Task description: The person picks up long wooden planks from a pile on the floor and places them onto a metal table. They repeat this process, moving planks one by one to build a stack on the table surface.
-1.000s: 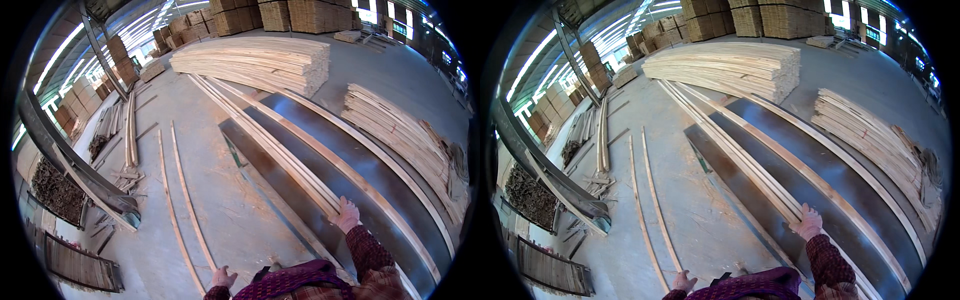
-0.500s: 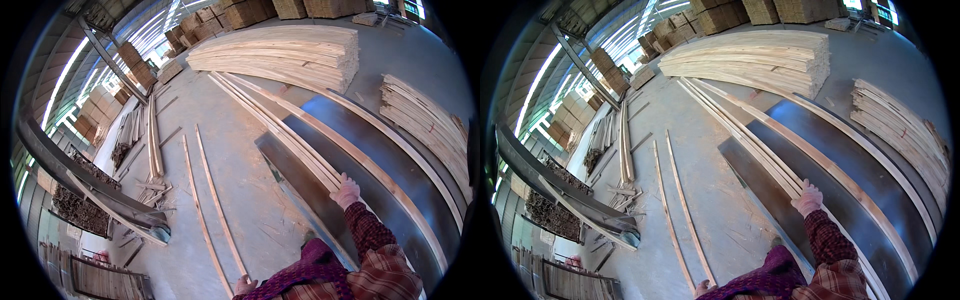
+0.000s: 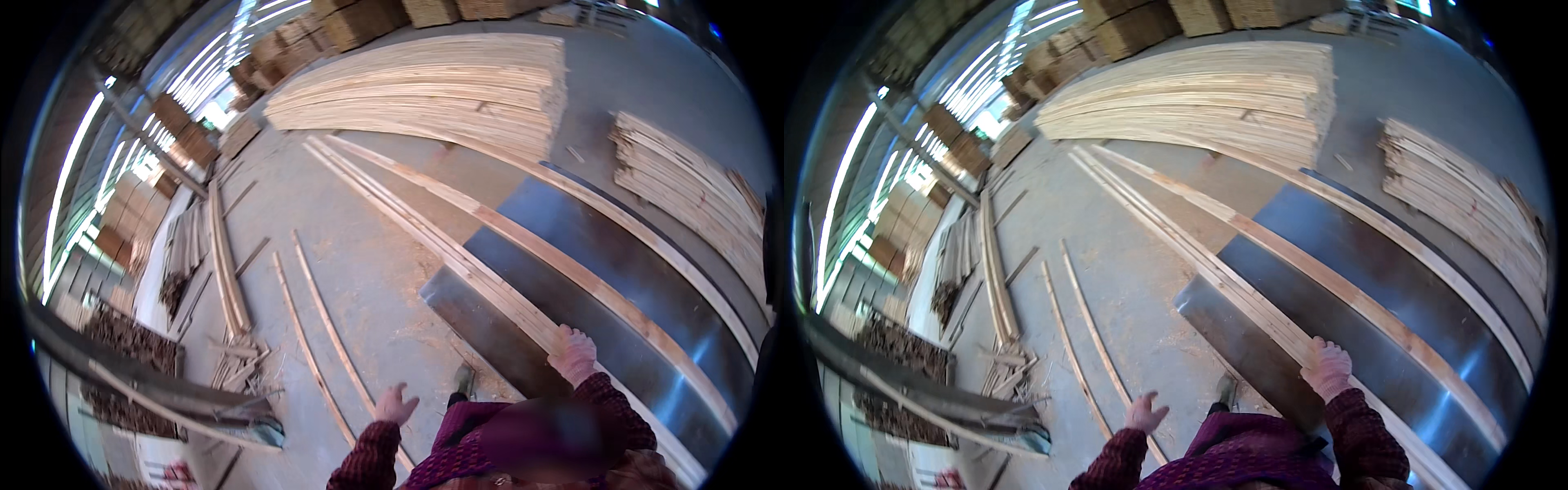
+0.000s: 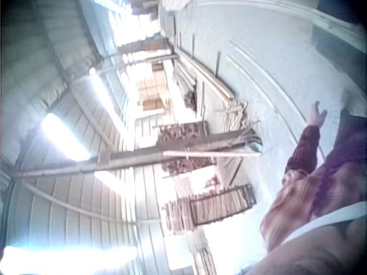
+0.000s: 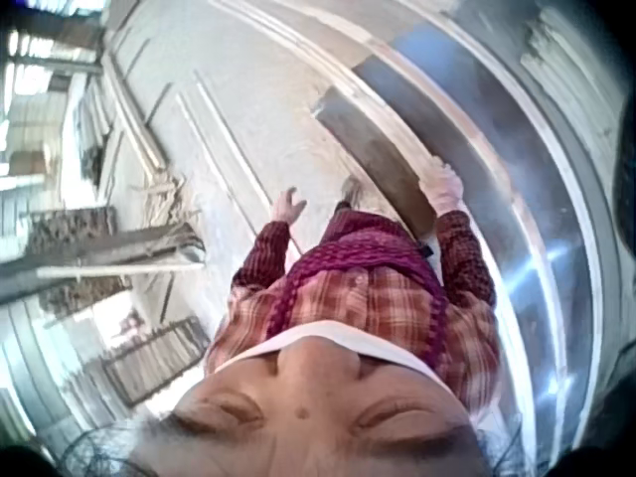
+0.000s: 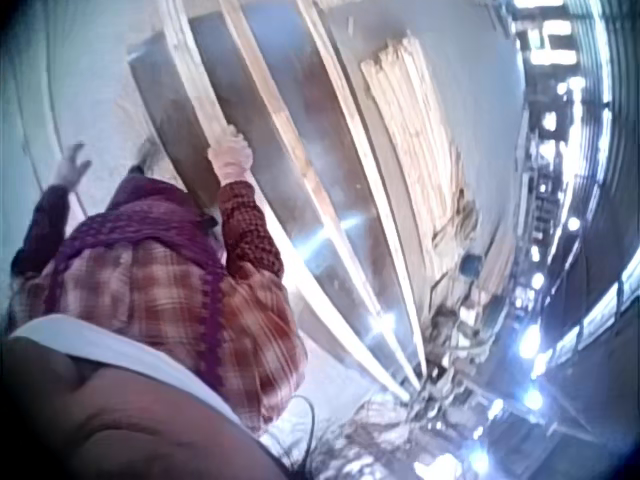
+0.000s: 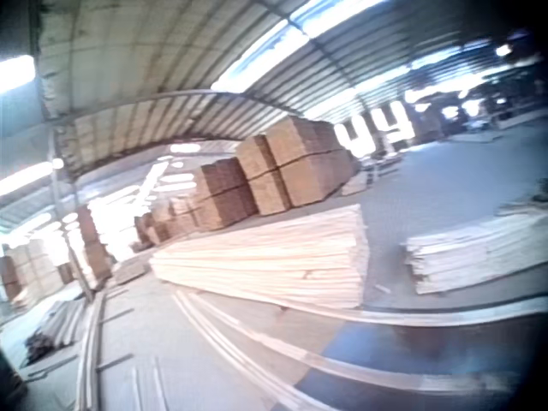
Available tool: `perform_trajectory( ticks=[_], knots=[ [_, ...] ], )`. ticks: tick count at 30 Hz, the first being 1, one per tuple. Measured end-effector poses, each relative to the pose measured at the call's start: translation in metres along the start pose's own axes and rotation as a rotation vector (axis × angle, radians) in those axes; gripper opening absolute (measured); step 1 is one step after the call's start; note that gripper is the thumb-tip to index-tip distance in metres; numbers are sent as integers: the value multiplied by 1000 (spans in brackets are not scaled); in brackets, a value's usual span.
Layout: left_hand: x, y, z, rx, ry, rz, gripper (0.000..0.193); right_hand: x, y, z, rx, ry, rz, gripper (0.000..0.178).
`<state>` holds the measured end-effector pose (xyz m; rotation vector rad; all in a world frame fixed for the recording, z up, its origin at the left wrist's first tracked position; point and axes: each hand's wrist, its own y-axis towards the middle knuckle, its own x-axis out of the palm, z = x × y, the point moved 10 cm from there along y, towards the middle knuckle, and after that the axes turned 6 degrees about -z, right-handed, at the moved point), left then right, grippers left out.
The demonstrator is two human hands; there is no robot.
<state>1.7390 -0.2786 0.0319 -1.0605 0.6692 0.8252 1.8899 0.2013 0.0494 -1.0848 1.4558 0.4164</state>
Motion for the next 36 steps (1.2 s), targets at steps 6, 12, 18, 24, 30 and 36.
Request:
perform_trajectory(
  ticks=[6, 12, 18, 24, 30, 36],
  knots=[
    [-136, 222, 133, 322, 197, 111, 77, -6, -8, -3, 214, 16, -42, 79],
    [-181, 353, 259, 525, 618, 250, 87, -4, -11, -3, 362, 38, -48, 80],
    [-144, 357, 274, 528, 849, 229, 96, 15, -10, 8, 414, 84, -41, 81],
    [-134, 316, 286, 663, 896, 118, 99, 9, -10, 4, 404, 78, 14, 75],
    [-31, 131, 389, 1457, 631, 4, 98, -9, -15, -4, 291, 96, 24, 70],
    [87, 44, 447, 1410, 714, -307, 85, -10, -94, -56, 137, 79, 143, 53]
  ],
)
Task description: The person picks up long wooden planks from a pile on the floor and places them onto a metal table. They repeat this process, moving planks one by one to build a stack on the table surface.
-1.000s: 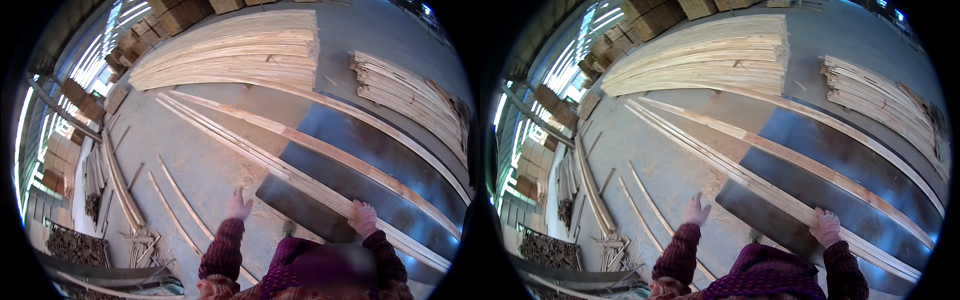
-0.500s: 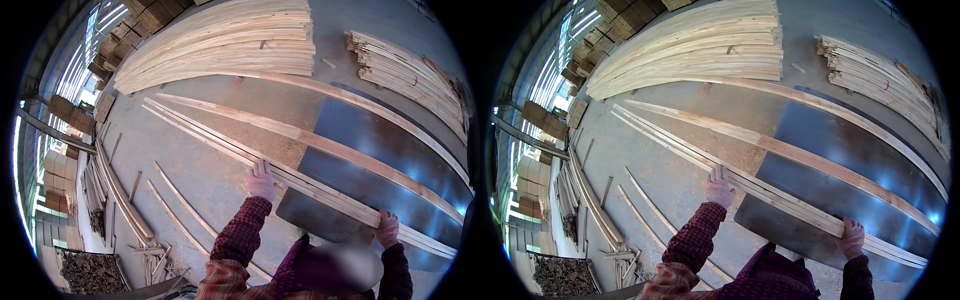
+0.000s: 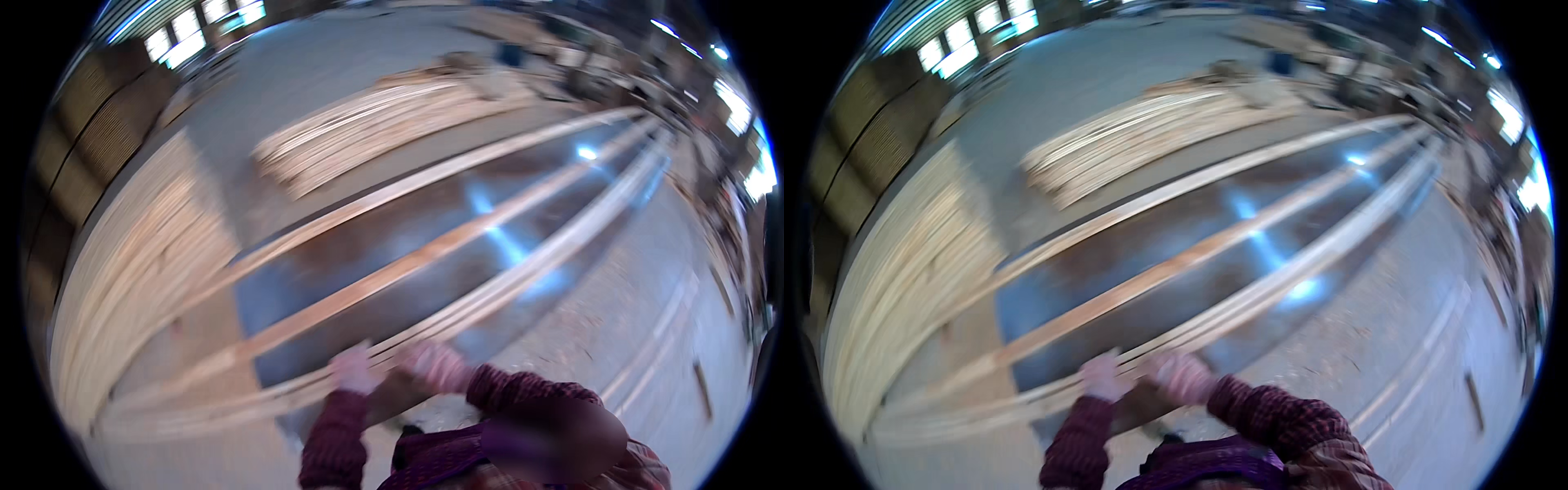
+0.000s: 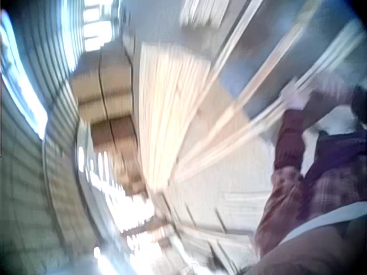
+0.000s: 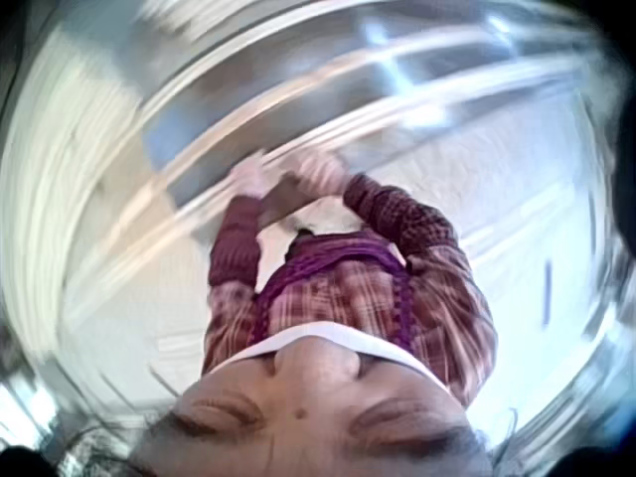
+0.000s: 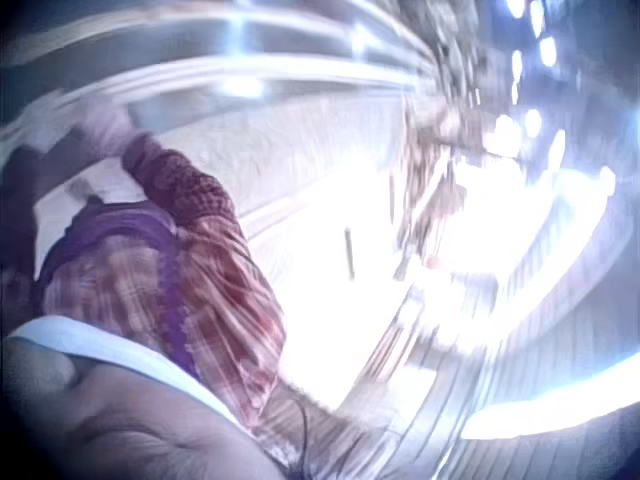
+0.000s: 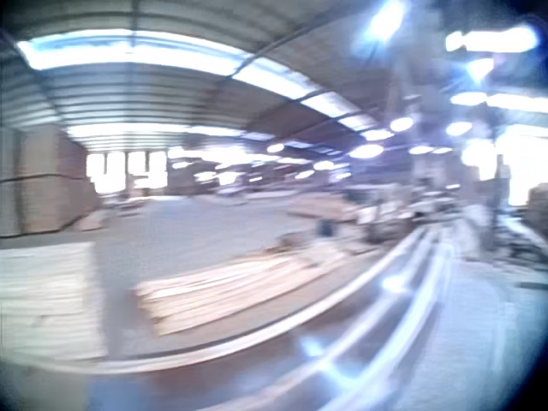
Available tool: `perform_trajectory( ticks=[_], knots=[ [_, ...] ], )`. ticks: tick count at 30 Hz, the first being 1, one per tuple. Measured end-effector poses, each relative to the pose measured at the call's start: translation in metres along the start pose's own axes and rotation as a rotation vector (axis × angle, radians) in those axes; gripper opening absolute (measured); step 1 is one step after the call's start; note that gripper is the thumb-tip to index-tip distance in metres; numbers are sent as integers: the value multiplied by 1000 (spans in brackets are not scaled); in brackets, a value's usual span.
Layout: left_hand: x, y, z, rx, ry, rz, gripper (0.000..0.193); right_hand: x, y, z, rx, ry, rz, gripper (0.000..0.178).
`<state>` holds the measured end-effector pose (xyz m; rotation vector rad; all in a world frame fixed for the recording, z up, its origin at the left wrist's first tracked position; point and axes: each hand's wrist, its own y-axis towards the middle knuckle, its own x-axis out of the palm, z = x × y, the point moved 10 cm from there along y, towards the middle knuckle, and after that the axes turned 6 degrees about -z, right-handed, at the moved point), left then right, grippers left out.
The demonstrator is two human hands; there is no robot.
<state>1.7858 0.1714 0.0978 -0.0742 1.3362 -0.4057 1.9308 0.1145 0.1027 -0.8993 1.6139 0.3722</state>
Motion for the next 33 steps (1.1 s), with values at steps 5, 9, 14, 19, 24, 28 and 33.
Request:
perform_trajectory(
  ticks=[5, 9, 14, 19, 24, 28, 33],
  knots=[
    [14, 9, 19, -180, 244, -284, 99, 31, -208, 60, 323, 368, 134, 64],
    [32, 79, 156, -56, 218, -303, 106, 118, -392, 142, 822, 633, -54, 61],
    [44, 176, 366, 145, 131, -259, 103, 152, -535, 199, 1150, 684, 65, 61],
    [64, 241, 528, 201, 183, -317, 105, 140, -583, 252, 1189, 592, 264, 59],
    [84, 311, 647, 194, 156, -266, 110, 128, -603, 351, 1212, 629, 291, 55],
    [97, 337, 691, 244, 119, -63, 75, 117, -630, 418, 1316, 729, 355, 52],
    [111, 346, 683, 229, 156, -89, 62, 72, -629, 538, 1200, 578, 345, 47]
  ],
)
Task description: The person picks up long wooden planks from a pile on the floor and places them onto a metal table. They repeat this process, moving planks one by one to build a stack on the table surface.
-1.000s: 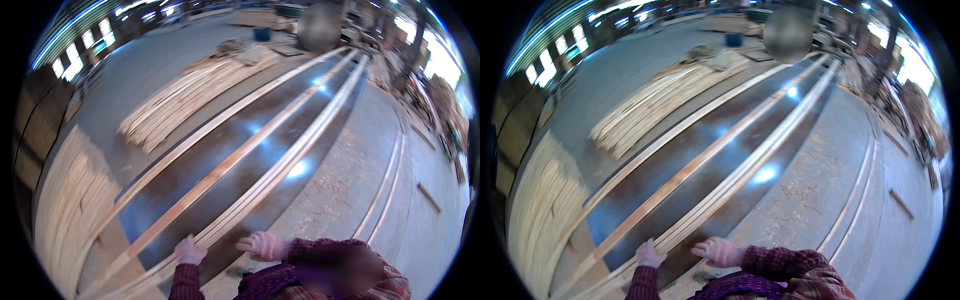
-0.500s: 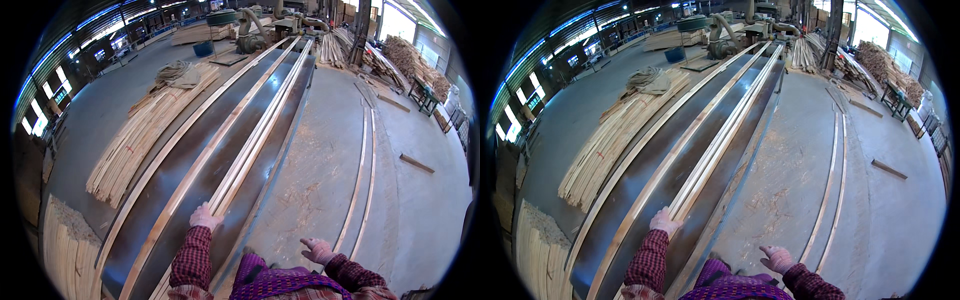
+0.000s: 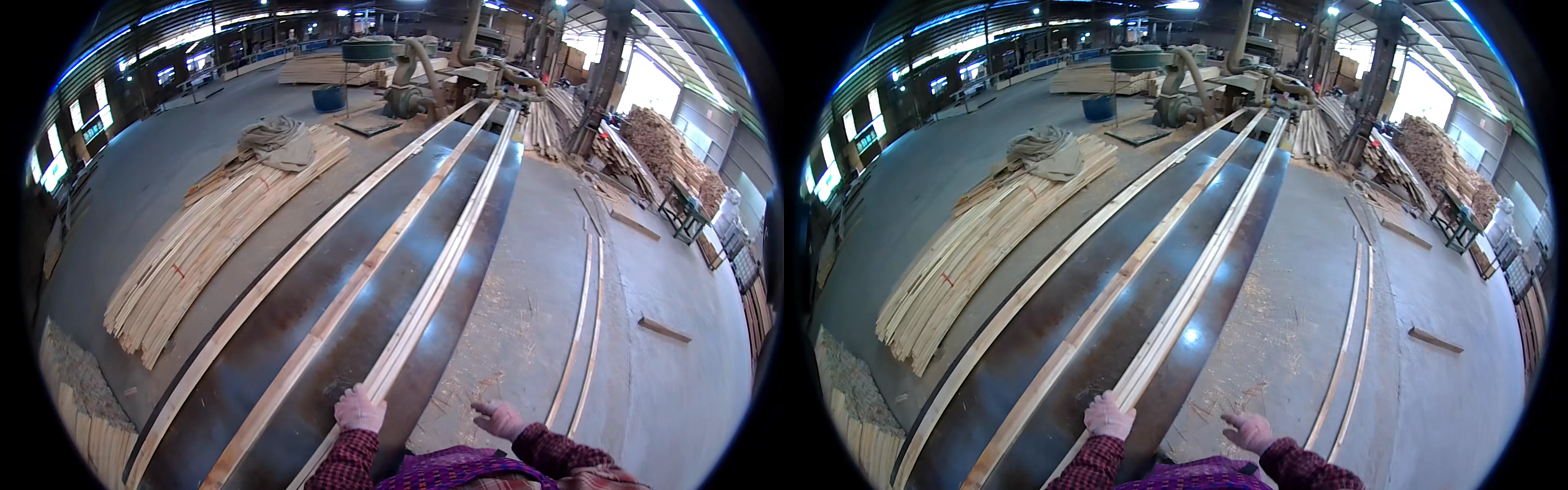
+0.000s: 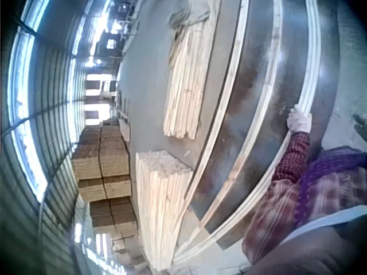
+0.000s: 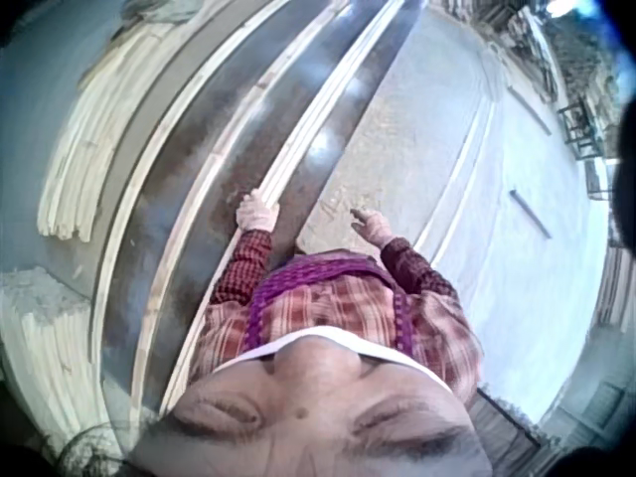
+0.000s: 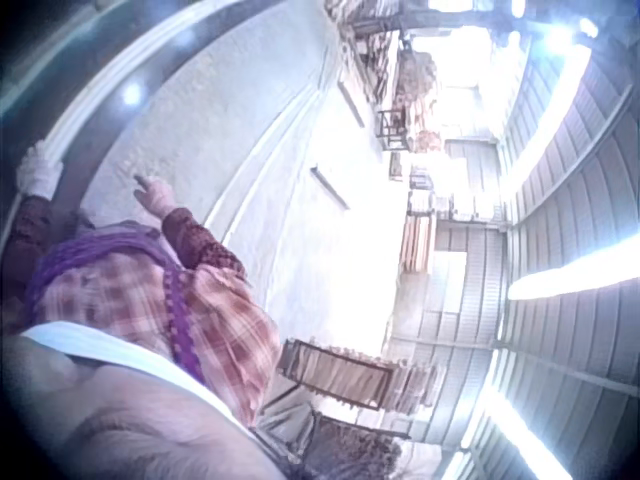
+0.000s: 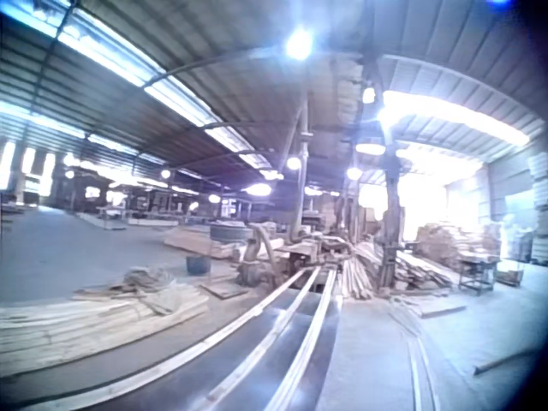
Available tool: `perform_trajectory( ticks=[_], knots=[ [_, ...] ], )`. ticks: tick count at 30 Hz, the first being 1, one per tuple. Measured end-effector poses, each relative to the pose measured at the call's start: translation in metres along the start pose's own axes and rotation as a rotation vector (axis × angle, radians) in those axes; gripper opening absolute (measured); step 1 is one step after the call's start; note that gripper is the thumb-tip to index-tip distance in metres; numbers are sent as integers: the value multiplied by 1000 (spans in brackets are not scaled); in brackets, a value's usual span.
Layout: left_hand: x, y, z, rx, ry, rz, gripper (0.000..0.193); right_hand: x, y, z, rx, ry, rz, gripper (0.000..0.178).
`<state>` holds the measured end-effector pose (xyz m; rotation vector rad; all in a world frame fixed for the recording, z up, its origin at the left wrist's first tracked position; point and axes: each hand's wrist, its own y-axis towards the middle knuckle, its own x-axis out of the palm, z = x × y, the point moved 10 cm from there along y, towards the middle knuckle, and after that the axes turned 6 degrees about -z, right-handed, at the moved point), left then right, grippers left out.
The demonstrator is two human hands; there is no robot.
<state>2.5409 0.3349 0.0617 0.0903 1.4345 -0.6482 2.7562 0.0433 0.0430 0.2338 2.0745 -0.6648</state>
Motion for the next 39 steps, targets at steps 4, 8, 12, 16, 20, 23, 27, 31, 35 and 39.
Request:
perform_trajectory(
  ticks=[4, 8, 12, 16, 20, 23, 27, 31, 35, 39],
  knots=[
    [4, 4, -1, -14, -34, -21, 62, -85, 121, -46, -311, -21, 217, 46],
    [-3, 4, 2, -89, -33, 21, 54, -133, 246, -100, -419, -231, 87, 45],
    [-2, 3, 2, -161, -117, -135, 68, -150, 381, -141, -474, -489, -67, 49],
    [-18, 4, 2, -243, -114, -106, 93, -165, 513, -148, -477, -678, -101, 46],
    [-2, 7, -3, -336, 0, -283, 98, -176, 583, -162, -676, -780, -1, 43],
    [-5, 9, 1, -292, -7, -193, 88, -165, 600, -163, -751, -838, -155, 38],
    [-11, 7, 1, -308, -32, -87, 75, -159, 598, -167, -763, -889, -261, 35],
    [-24, 14, 4, -276, -46, 6, 57, -143, 564, -193, -867, -796, -293, 35],
    [-16, 18, 2, -313, -40, -81, 62, -105, 498, -236, -998, -669, -367, 36],
    [-13, 11, 2, -310, -18, -81, 66, -68, 433, -274, -1174, -597, -410, 40]
  ],
)
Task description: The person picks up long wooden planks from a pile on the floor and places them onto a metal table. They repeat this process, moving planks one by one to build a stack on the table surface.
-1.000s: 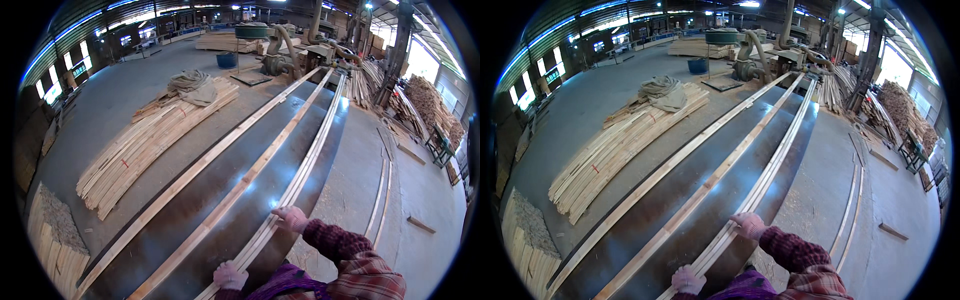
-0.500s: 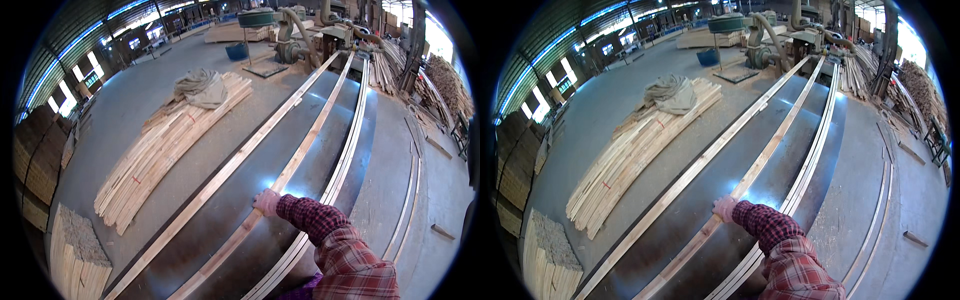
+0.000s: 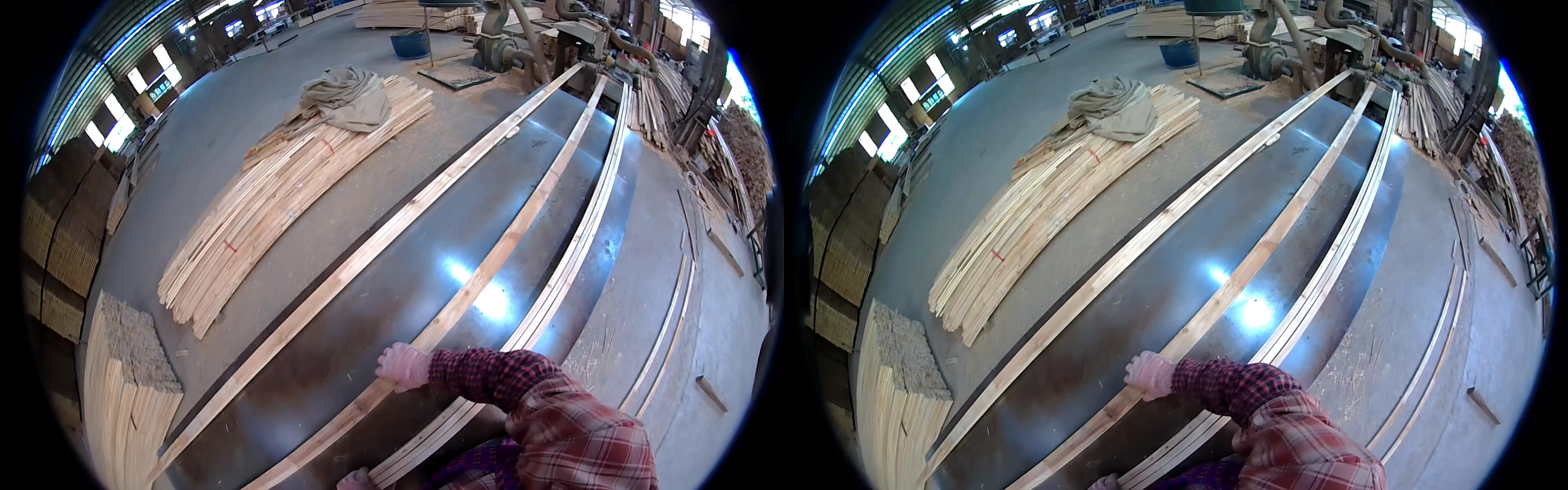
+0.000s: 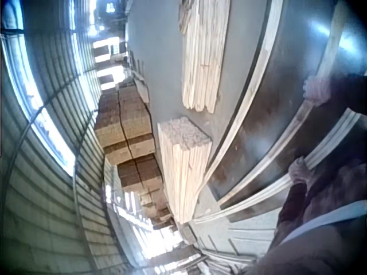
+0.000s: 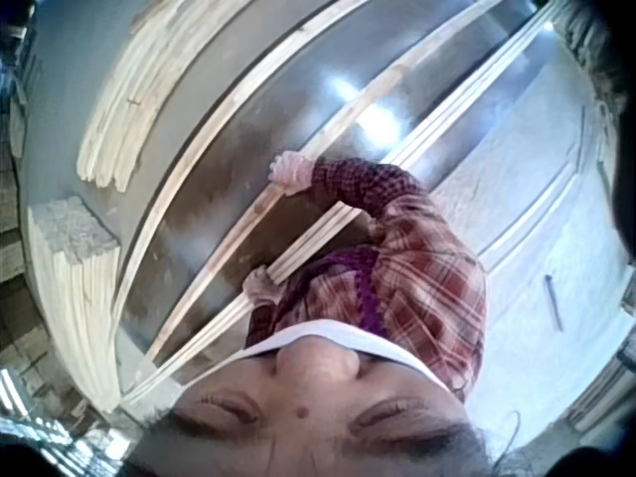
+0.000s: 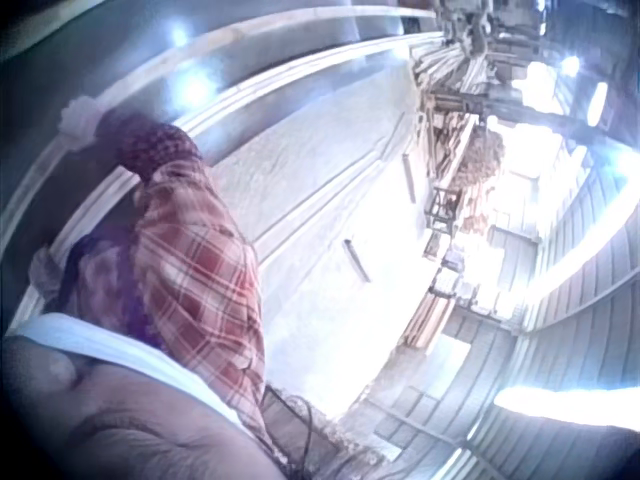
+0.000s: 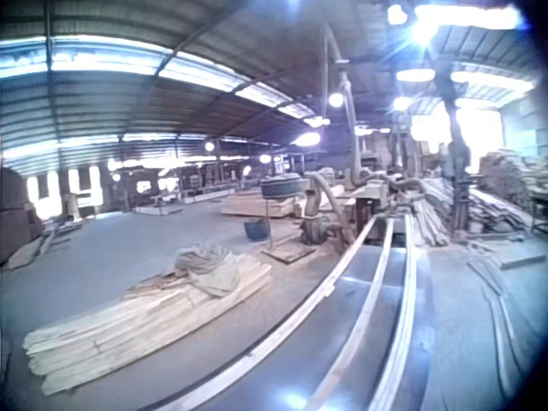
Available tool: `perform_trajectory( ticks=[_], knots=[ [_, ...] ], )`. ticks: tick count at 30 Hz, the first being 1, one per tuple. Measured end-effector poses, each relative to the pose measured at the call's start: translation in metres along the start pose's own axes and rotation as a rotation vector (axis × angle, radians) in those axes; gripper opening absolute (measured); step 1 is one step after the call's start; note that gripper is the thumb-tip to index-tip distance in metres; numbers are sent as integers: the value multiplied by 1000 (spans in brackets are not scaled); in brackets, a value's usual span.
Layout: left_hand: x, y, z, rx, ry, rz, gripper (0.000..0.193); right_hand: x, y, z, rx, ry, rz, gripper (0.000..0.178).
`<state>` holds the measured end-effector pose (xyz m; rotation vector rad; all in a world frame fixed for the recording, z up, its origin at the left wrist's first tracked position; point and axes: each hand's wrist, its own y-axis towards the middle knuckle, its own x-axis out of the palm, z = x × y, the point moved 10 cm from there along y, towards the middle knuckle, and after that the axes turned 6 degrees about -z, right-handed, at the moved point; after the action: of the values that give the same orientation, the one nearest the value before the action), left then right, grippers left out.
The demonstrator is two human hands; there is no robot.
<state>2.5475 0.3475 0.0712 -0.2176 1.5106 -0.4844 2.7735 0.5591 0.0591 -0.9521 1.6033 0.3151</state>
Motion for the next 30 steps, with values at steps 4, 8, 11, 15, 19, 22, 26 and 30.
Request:
perform_trajectory(
  ticks=[4, 8, 11, 15, 19, 22, 26, 30],
  knots=[
    [18, -5, -13, -25, 53, -74, 71, 8, -16, 14, -11, -16, -50, 42],
    [19, 4, -4, 89, 48, 102, 61, 6, -80, 121, 208, -211, -133, 47],
    [4, 2, -21, -174, 84, 291, 49, -5, -136, 218, 401, -270, -121, 34],
    [-4, 5, -4, 36, 47, 184, 48, -7, -186, 308, 685, -349, -176, 17],
    [12, 14, -12, 1, 86, 38, 65, -16, -189, 299, 621, -360, -32, 14],
    [62, 8, -30, -59, 2, -263, 92, 1, -144, 241, 492, -154, -118, 12],
    [65, -12, -20, -53, 164, -151, 68, -13, -46, 58, -67, -25, 145, 61],
    [28, 4, -7, 16, -64, -37, 71, 23, 30, -51, -23, -162, -92, 85]
  ],
)
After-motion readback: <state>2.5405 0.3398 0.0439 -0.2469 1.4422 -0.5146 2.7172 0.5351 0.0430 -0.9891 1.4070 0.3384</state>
